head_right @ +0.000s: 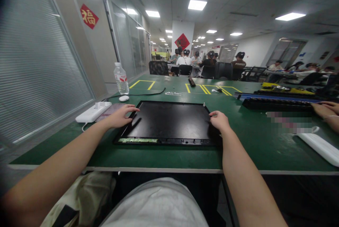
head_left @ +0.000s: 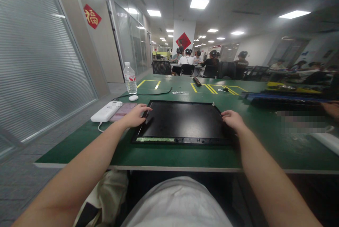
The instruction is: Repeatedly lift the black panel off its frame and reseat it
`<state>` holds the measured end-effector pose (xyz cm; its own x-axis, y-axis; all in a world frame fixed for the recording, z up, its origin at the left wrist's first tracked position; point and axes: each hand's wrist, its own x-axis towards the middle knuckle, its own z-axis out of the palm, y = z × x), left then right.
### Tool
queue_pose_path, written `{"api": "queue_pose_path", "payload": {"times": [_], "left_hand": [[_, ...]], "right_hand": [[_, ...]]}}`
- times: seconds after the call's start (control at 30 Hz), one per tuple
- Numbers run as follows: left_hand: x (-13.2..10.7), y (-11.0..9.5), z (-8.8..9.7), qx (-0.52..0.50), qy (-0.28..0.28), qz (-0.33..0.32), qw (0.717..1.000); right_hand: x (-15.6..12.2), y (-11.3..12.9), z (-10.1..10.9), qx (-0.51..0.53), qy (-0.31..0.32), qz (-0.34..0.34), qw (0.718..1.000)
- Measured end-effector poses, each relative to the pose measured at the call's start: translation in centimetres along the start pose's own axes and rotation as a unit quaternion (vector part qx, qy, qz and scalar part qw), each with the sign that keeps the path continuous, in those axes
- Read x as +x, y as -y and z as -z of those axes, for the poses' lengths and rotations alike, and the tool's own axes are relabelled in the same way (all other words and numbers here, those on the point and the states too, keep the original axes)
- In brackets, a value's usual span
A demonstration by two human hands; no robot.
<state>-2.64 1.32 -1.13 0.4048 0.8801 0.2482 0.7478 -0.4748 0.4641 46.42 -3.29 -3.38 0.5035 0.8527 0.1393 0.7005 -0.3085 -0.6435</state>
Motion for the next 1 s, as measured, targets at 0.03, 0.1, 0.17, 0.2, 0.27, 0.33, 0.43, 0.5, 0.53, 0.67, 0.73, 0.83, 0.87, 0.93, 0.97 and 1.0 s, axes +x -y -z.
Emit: {"api": "queue_pose_path", "payload": {"times": [0.03, 0.1, 0.17, 0.2, 0.27, 0.33, 0.43, 0.5, 0.53, 0.67, 0.73, 0.83, 0.87, 0.93, 0.97, 1.0], "left_hand": [[0.01, 0.02, 0.0, -0.001, -0.001, 0.001, 1.0], [0.03, 0.07, 0.01, -0.007, -0.006, 0.002, 1.0], [0.05, 0.1, 0.03, -0.01, -0.008, 0.003, 1.0], [0.05, 0.1, 0.04, -0.011, -0.008, 0.003, 1.0], [0.08, 0.07, 0.04, -0.01, -0.01, 0.005, 1.0], [0.13, 0.01, 0.03, -0.007, -0.011, 0.005, 1.0], [0.17, -0.04, 0.02, -0.003, -0.009, 0.006, 1.0], [0.17, -0.03, 0.04, -0.001, -0.007, 0.006, 1.0], [0.16, 0.0, 0.05, 0.0, -0.008, 0.006, 1.0], [0.12, 0.2, 0.06, 0.006, -0.01, 0.009, 1.0], [0.15, 0.31, 0.01, 0.012, -0.009, 0.007, 1.0], [0.25, 0.4, -0.19, 0.04, -0.004, 0.008, 0.999], [0.28, 0.4, -0.27, 0.055, -0.004, 0.013, 0.998], [0.34, 0.32, -0.4, 0.088, -0.004, 0.028, 0.996], [0.35, 0.22, -0.43, 0.107, -0.002, 0.037, 0.994], [0.36, 0.09, -0.44, 0.126, 0.002, 0.046, 0.991]], "right_hand": [[0.07, -0.1, -0.03, 0.007, 0.003, 0.0, 1.0], [0.14, -0.23, -0.06, 0.014, 0.004, 0.004, 1.0], [0.08, -0.22, -0.05, 0.011, 0.0, 0.006, 1.0], [0.02, -0.16, -0.03, 0.01, -0.001, 0.007, 1.0], [-0.16, 0.01, 0.02, 0.013, 0.001, 0.008, 1.0], [-0.33, 0.19, 0.09, 0.016, 0.005, 0.01, 1.0], [-0.46, 0.34, 0.17, 0.019, 0.005, 0.008, 1.0], [-0.49, 0.35, 0.16, 0.023, 0.008, 0.007, 1.0], [-0.49, 0.33, 0.14, 0.023, 0.01, 0.009, 1.0], [-0.42, 0.13, -0.08, 0.013, 0.01, 0.021, 1.0], [-0.31, -0.05, -0.22, 0.019, 0.008, 0.021, 1.0], [-0.08, -0.28, -0.29, 0.033, 0.004, 0.017, 0.999], [-0.02, -0.32, -0.27, 0.035, 0.004, 0.016, 0.999], [0.02, -0.34, -0.15, 0.034, 0.001, 0.017, 0.999], [0.0, -0.32, -0.06, 0.03, -0.004, 0.017, 0.999], [-0.04, -0.29, 0.03, 0.024, -0.011, 0.017, 1.0]]}}
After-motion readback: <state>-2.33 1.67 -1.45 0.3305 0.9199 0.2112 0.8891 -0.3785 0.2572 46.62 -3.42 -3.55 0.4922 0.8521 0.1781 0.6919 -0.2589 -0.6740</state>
